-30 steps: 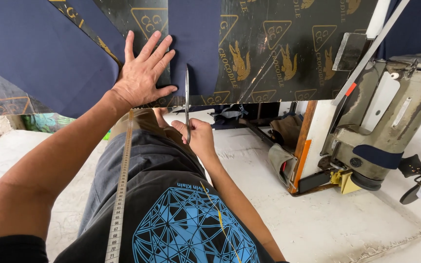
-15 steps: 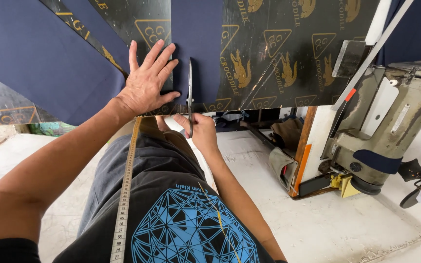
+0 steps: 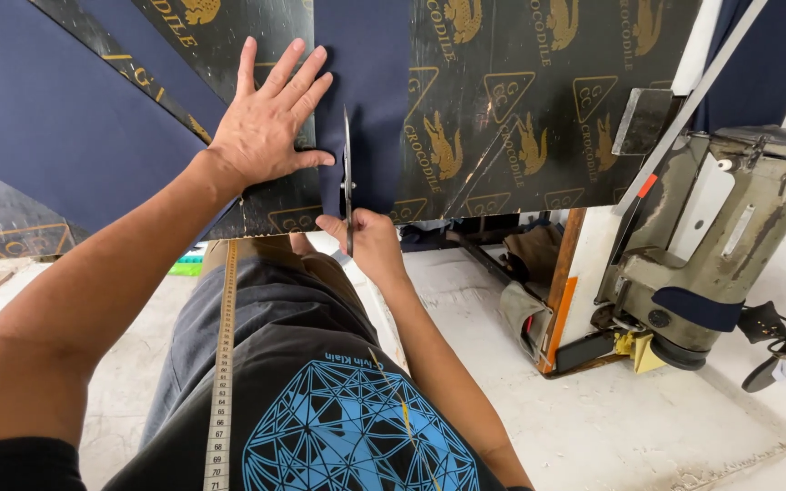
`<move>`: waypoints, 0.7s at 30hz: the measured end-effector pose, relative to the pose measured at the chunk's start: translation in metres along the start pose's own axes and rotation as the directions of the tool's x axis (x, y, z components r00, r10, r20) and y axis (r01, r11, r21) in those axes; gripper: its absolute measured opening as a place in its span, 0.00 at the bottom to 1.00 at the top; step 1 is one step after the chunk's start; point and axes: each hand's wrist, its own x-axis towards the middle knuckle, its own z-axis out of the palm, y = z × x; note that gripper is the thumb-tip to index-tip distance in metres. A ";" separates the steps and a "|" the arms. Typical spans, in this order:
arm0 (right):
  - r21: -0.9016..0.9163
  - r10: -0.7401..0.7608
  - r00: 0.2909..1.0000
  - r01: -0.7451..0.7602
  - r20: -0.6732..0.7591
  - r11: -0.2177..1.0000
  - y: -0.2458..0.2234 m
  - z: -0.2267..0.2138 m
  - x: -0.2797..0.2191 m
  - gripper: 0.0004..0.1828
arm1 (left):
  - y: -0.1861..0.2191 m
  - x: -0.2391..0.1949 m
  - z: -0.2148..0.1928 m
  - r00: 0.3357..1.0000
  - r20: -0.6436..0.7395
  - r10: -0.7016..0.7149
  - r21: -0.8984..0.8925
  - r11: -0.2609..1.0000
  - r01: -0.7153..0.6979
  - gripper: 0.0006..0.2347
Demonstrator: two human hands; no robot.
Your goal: Cutting strips of blue fabric using scissors on a workbench and then folding them.
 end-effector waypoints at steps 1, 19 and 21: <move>-0.014 0.003 1.000 -0.003 -0.011 1.000 0.000 0.001 0.002 0.27 | -0.001 0.000 -0.001 1.000 -0.012 0.010 -0.007 1.000 -0.010 0.46; 0.001 0.009 0.999 -0.009 -0.036 1.000 -0.024 -0.002 0.016 0.28 | -0.003 0.000 0.000 0.999 -0.030 0.030 0.018 0.999 -0.030 0.46; -0.006 -0.003 0.999 0.003 -0.042 1.000 -0.019 -0.002 0.017 0.28 | -0.004 -0.001 -0.002 0.999 -0.033 0.030 0.021 0.999 -0.030 0.46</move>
